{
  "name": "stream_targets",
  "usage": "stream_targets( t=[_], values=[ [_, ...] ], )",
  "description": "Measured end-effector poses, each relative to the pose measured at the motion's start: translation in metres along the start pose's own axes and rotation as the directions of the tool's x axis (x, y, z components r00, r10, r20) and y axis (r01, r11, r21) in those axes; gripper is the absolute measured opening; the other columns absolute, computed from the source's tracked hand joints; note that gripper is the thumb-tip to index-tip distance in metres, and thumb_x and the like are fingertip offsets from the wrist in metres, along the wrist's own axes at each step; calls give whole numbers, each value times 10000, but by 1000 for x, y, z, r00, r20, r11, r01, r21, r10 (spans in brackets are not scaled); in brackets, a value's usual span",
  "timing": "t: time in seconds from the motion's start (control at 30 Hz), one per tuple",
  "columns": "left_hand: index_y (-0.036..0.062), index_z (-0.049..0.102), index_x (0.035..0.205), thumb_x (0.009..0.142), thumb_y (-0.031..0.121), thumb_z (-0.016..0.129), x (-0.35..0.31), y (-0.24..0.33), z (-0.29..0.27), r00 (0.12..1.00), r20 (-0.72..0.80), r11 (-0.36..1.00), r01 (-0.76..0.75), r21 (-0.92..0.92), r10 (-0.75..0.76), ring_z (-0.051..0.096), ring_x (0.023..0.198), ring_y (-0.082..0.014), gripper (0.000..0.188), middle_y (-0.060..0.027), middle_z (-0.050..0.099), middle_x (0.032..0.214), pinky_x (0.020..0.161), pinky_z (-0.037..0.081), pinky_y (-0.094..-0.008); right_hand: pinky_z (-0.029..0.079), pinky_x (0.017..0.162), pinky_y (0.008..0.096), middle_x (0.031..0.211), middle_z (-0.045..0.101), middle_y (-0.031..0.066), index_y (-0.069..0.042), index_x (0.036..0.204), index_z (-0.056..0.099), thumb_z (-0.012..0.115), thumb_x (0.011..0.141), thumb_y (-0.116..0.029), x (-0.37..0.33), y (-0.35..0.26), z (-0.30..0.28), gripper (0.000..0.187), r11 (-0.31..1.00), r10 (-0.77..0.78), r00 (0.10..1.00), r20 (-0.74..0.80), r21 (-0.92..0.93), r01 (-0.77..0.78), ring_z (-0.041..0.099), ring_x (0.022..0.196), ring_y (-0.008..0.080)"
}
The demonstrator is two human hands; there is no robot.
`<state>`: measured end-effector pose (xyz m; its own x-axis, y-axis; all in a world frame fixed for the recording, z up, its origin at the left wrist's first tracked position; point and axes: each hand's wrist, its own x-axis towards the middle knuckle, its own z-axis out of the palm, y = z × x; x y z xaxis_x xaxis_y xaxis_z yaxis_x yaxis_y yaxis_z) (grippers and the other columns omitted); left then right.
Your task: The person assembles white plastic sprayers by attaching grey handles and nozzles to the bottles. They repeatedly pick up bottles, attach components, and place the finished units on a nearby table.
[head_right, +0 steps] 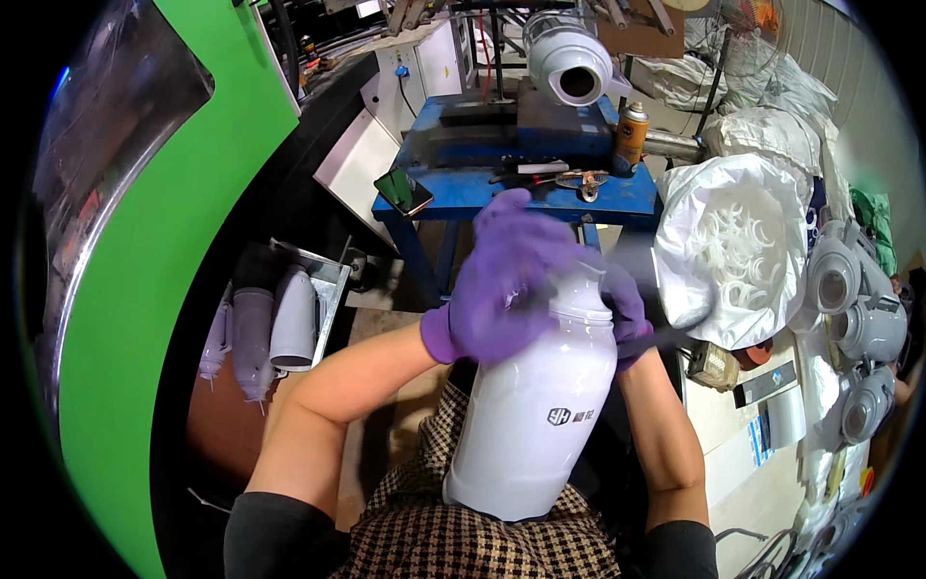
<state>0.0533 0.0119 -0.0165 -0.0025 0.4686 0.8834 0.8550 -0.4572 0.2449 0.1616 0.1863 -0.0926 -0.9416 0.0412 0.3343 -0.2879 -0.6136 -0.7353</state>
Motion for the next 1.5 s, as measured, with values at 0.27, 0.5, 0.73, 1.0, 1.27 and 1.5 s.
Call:
stream_targets(
  t=[0.27, 0.5, 0.73, 1.0, 1.27, 1.5],
  values=[
    [108, 698, 933, 888, 389, 632, -43, 40, -17, 991, 112, 906, -20, -423, 74, 617, 1154, -347, 292, -86, 699, 1182, 1160, 262, -576, 469, 1079, 420, 1386, 592, 185, -29, 1454, 498, 661, 914, -378, -17, -43, 22, 664, 992, 7, 994, 113, -124, 8, 619, 1217, 279],
    [0, 627, 1260, 1068, 223, 488, -274, 30, -120, 435, -339, 473, 880, -36, -834, 606, 1172, -227, 326, -112, 665, 1218, 1053, 451, -354, 475, 1069, 413, 1389, 592, 170, -29, 1447, 510, 633, 939, -348, -128, -76, -31, 612, 616, -388, 808, -444, -777, -131, 617, 1217, 269],
    [134, 607, 1287, 930, 545, 655, -537, 9, -283, -435, -722, 121, 807, -577, -538, 514, 798, -133, 547, -43, 580, 1002, 627, 445, -310, 481, 1060, 407, 1393, 591, 154, -30, 1440, 523, 605, 964, -318, -195, -108, -89, 562, 357, -591, 642, -489, -872, -336, 615, 1217, 259],
    [125, 391, 1554, 939, 531, 637, -574, -67, -336, -481, -537, 316, 467, -826, -693, 653, 1124, -232, 776, -32, 646, 1313, 921, 543, -376, 487, 1048, 400, 1397, 591, 137, -30, 1431, 537, 573, 993, -284, -235, -115, -101, 508, 275, -655, 569, -497, -859, -433, 612, 1217, 247],
    [-75, 629, 1250, 905, 228, 683, -499, -16, -340, 142, -802, -51, 976, 210, -580, 661, 1077, -334, 463, -192, 692, 1137, 960, 518, -420, 494, 1037, 392, 1400, 590, 119, -31, 1423, 551, 540, 1021, -250, -240, -104, -100, 458, 284, -647, 575, -501, -858, -429, 610, 1217, 235],
    [-20, 604, 1293, 907, -12, 589, -411, 159, -200, 273, -712, 322, 944, 69, -647, 640, 1132, -313, 385, -182, 663, 1260, 953, 509, -390, 492, 1034, 354, 1357, 595, 109, -4, 1432, 531, 564, 1015, -210, -157, 5, -26, 467, 678, -234, 832, -503, -698, -232, 605, 1206, 211]
  ],
)
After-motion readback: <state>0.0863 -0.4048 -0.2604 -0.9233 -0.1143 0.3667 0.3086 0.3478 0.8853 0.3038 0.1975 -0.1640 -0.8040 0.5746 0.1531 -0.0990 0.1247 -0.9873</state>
